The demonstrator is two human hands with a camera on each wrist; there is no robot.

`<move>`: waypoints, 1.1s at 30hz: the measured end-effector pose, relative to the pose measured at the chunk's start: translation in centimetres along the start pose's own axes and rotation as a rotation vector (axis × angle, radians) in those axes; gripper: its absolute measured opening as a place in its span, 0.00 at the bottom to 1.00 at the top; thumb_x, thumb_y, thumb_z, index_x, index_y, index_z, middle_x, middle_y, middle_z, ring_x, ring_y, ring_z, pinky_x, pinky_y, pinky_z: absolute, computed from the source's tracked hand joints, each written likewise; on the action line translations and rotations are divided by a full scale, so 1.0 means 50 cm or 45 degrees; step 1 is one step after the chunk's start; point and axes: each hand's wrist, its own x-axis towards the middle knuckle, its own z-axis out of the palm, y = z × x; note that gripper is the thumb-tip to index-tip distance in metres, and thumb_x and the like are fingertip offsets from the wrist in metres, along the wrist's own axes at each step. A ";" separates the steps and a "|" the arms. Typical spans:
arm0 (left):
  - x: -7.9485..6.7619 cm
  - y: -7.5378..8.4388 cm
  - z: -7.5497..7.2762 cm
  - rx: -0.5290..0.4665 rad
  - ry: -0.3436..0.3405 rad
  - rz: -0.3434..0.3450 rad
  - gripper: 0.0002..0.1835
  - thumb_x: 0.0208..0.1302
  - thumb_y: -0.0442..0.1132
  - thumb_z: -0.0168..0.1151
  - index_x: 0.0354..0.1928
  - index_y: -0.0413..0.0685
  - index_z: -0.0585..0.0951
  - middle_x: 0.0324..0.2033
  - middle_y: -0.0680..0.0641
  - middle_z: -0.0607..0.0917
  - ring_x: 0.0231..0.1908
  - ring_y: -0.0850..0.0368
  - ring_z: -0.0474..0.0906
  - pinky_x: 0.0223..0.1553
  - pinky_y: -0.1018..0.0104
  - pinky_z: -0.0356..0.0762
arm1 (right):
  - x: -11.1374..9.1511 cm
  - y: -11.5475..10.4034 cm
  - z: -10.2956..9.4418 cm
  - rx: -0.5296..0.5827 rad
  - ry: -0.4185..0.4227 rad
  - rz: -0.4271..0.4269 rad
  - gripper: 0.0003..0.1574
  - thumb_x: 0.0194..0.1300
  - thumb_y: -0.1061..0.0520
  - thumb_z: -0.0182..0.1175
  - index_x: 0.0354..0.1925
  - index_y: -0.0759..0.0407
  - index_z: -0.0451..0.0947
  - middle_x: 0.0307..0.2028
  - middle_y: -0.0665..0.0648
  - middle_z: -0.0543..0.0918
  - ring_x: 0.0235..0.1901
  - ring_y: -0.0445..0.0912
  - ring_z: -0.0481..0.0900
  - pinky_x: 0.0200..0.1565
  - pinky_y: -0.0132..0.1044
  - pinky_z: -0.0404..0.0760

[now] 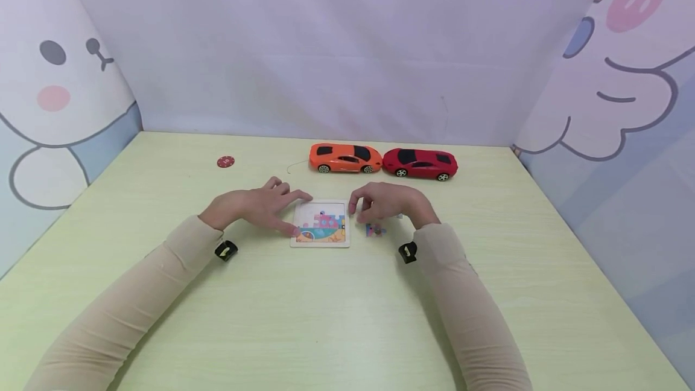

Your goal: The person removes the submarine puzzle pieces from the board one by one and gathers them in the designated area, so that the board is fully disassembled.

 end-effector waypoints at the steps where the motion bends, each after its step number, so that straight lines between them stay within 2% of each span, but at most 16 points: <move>1: 0.001 0.000 0.000 0.001 0.000 0.002 0.46 0.61 0.67 0.63 0.76 0.61 0.58 0.53 0.43 0.70 0.61 0.42 0.57 0.56 0.46 0.69 | 0.001 -0.002 0.001 0.005 -0.002 -0.004 0.11 0.69 0.57 0.61 0.49 0.48 0.79 0.35 0.55 0.80 0.34 0.48 0.78 0.39 0.41 0.74; 7: 0.004 -0.001 0.001 0.012 0.001 -0.001 0.46 0.61 0.68 0.63 0.76 0.61 0.58 0.54 0.42 0.70 0.61 0.41 0.57 0.57 0.45 0.69 | 0.004 -0.013 0.007 0.004 -0.004 -0.037 0.12 0.69 0.58 0.62 0.50 0.48 0.79 0.33 0.55 0.79 0.30 0.48 0.80 0.39 0.42 0.74; 12: 0.005 0.000 0.002 0.009 -0.001 -0.010 0.46 0.61 0.67 0.63 0.76 0.61 0.58 0.56 0.42 0.70 0.62 0.41 0.57 0.57 0.44 0.69 | 0.010 -0.018 0.013 -0.044 0.004 -0.066 0.13 0.69 0.56 0.62 0.51 0.47 0.78 0.34 0.54 0.79 0.33 0.47 0.77 0.40 0.41 0.74; 17: 0.005 0.001 0.001 0.012 -0.002 -0.019 0.46 0.60 0.68 0.63 0.76 0.62 0.58 0.58 0.41 0.70 0.62 0.41 0.57 0.58 0.44 0.69 | 0.016 -0.023 0.018 -0.044 -0.008 -0.054 0.18 0.69 0.53 0.64 0.56 0.46 0.76 0.37 0.54 0.80 0.36 0.47 0.77 0.42 0.42 0.74; 22: 0.006 0.000 0.001 0.022 -0.004 -0.025 0.46 0.60 0.68 0.63 0.76 0.63 0.58 0.59 0.41 0.70 0.63 0.41 0.57 0.58 0.43 0.69 | 0.021 -0.029 0.021 -0.016 -0.038 -0.055 0.23 0.69 0.54 0.64 0.61 0.46 0.73 0.39 0.55 0.80 0.32 0.49 0.78 0.42 0.43 0.77; 33: 0.005 0.000 -0.001 0.014 -0.010 -0.028 0.46 0.61 0.68 0.63 0.76 0.63 0.58 0.62 0.40 0.69 0.63 0.40 0.57 0.59 0.41 0.67 | 0.025 -0.040 0.027 -0.004 -0.045 -0.065 0.28 0.69 0.55 0.64 0.65 0.45 0.70 0.33 0.54 0.77 0.29 0.49 0.76 0.38 0.41 0.75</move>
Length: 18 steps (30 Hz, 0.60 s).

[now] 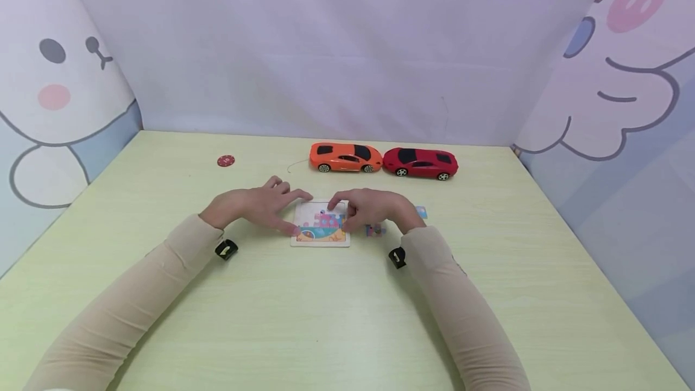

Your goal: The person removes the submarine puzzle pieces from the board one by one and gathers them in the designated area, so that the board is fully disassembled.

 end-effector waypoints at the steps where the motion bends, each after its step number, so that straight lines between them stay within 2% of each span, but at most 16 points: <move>1: 0.000 0.000 0.000 0.002 0.001 -0.002 0.46 0.60 0.68 0.63 0.76 0.63 0.58 0.62 0.39 0.68 0.63 0.40 0.57 0.60 0.41 0.67 | 0.000 0.000 0.000 -0.003 0.000 -0.007 0.29 0.69 0.55 0.64 0.66 0.45 0.69 0.32 0.54 0.77 0.30 0.49 0.75 0.38 0.41 0.74; 11: -0.001 0.000 0.001 -0.006 0.002 0.001 0.46 0.60 0.68 0.63 0.76 0.63 0.58 0.60 0.41 0.69 0.62 0.41 0.57 0.58 0.43 0.68 | 0.005 -0.005 0.002 -0.030 0.009 -0.047 0.29 0.69 0.54 0.64 0.65 0.44 0.70 0.31 0.54 0.76 0.31 0.48 0.75 0.39 0.41 0.73; 18: 0.000 -0.002 0.002 -0.004 0.005 0.000 0.46 0.60 0.68 0.63 0.76 0.63 0.58 0.61 0.41 0.69 0.63 0.41 0.57 0.58 0.43 0.68 | 0.009 -0.011 0.006 -0.048 0.011 -0.062 0.29 0.69 0.55 0.64 0.65 0.44 0.70 0.32 0.54 0.76 0.32 0.48 0.75 0.35 0.41 0.74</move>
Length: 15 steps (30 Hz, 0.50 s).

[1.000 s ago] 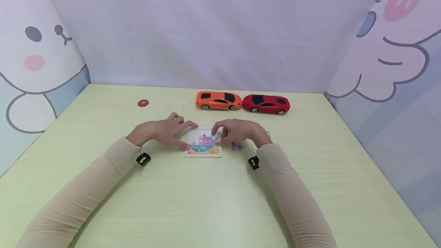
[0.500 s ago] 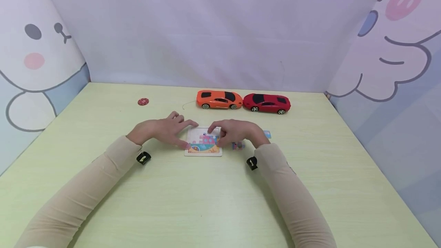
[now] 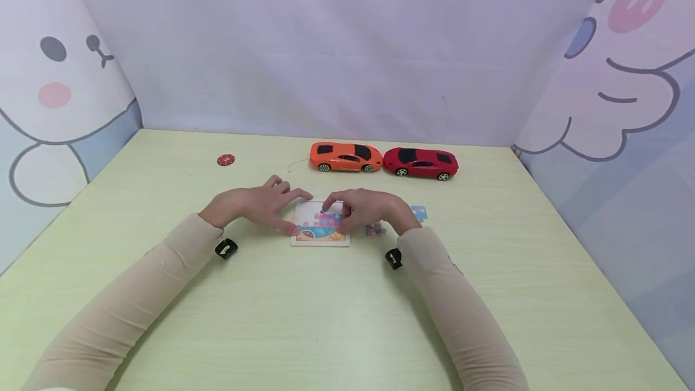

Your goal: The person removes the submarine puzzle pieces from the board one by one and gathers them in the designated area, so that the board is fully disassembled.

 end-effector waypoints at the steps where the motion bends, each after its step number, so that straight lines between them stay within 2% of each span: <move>1: 0.000 0.000 0.000 0.000 0.000 -0.002 0.46 0.60 0.68 0.63 0.76 0.64 0.58 0.61 0.41 0.69 0.63 0.41 0.57 0.58 0.43 0.68 | 0.001 0.000 0.001 -0.001 -0.001 0.003 0.29 0.69 0.55 0.64 0.65 0.43 0.70 0.32 0.54 0.76 0.31 0.48 0.74 0.34 0.40 0.74; 9: 0.000 0.001 -0.001 0.004 -0.002 0.003 0.46 0.60 0.68 0.63 0.76 0.64 0.58 0.61 0.40 0.69 0.63 0.41 0.57 0.59 0.42 0.68 | 0.009 -0.004 0.009 0.000 -0.010 0.018 0.30 0.69 0.55 0.63 0.66 0.43 0.66 0.28 0.53 0.72 0.27 0.46 0.70 0.31 0.38 0.71; 15: -0.002 0.001 -0.002 0.011 -0.004 0.010 0.45 0.61 0.68 0.62 0.76 0.63 0.57 0.57 0.42 0.69 0.62 0.42 0.56 0.57 0.44 0.69 | 0.010 -0.009 0.012 0.062 -0.016 0.036 0.30 0.69 0.56 0.64 0.65 0.44 0.65 0.28 0.53 0.69 0.25 0.46 0.67 0.30 0.37 0.69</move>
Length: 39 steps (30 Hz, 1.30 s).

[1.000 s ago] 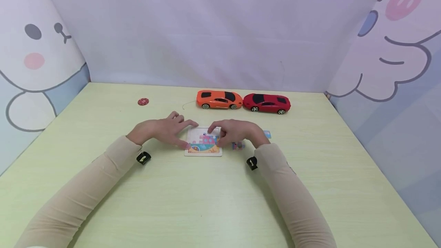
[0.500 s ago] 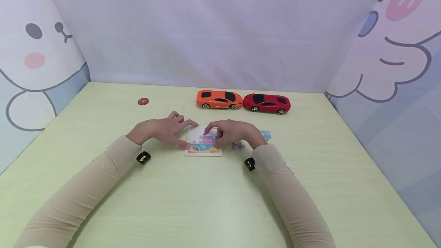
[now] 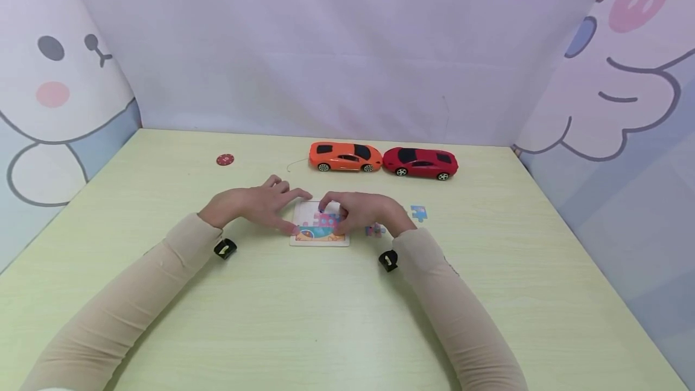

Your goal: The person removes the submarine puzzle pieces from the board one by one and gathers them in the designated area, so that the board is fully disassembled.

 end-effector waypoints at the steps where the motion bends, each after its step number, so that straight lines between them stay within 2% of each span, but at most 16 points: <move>1: 0.000 0.000 0.000 -0.001 0.000 0.001 0.45 0.61 0.68 0.62 0.76 0.63 0.57 0.57 0.42 0.69 0.62 0.42 0.56 0.57 0.44 0.69 | 0.000 0.000 0.000 0.014 -0.002 0.000 0.30 0.69 0.56 0.64 0.65 0.44 0.65 0.28 0.53 0.69 0.25 0.46 0.67 0.29 0.37 0.69; 8: 0.000 -0.001 0.002 -0.002 0.005 0.006 0.45 0.62 0.68 0.62 0.76 0.63 0.57 0.57 0.42 0.70 0.62 0.42 0.57 0.57 0.45 0.69 | 0.004 0.007 0.000 0.047 -0.018 -0.001 0.30 0.70 0.56 0.63 0.64 0.43 0.64 0.28 0.53 0.69 0.23 0.47 0.68 0.23 0.36 0.69; 13: 0.001 -0.001 0.003 -0.008 0.008 0.008 0.45 0.61 0.67 0.62 0.76 0.63 0.58 0.59 0.41 0.69 0.62 0.41 0.57 0.58 0.43 0.68 | 0.003 0.008 0.000 0.055 -0.026 -0.022 0.30 0.70 0.56 0.63 0.64 0.44 0.63 0.28 0.54 0.68 0.23 0.47 0.67 0.23 0.36 0.68; 24: 0.004 -0.002 0.002 -0.008 0.002 0.000 0.45 0.61 0.67 0.62 0.76 0.64 0.57 0.60 0.41 0.69 0.63 0.41 0.57 0.59 0.42 0.68 | 0.001 0.003 -0.001 0.087 -0.047 0.009 0.30 0.71 0.57 0.61 0.65 0.43 0.60 0.29 0.55 0.69 0.21 0.47 0.68 0.20 0.36 0.70; 33: 0.005 -0.001 0.001 -0.001 -0.001 -0.009 0.46 0.61 0.68 0.63 0.76 0.64 0.58 0.60 0.40 0.69 0.63 0.40 0.57 0.59 0.42 0.68 | 0.000 -0.002 0.001 0.072 -0.016 0.010 0.30 0.71 0.58 0.61 0.64 0.45 0.59 0.28 0.55 0.69 0.24 0.47 0.67 0.24 0.36 0.66; 39: 0.004 0.000 0.001 -0.001 0.001 -0.006 0.45 0.61 0.67 0.62 0.76 0.63 0.58 0.61 0.40 0.69 0.63 0.40 0.57 0.59 0.42 0.67 | 0.000 -0.001 0.003 0.128 -0.018 0.033 0.30 0.71 0.60 0.61 0.63 0.44 0.57 0.26 0.53 0.67 0.20 0.46 0.65 0.19 0.34 0.65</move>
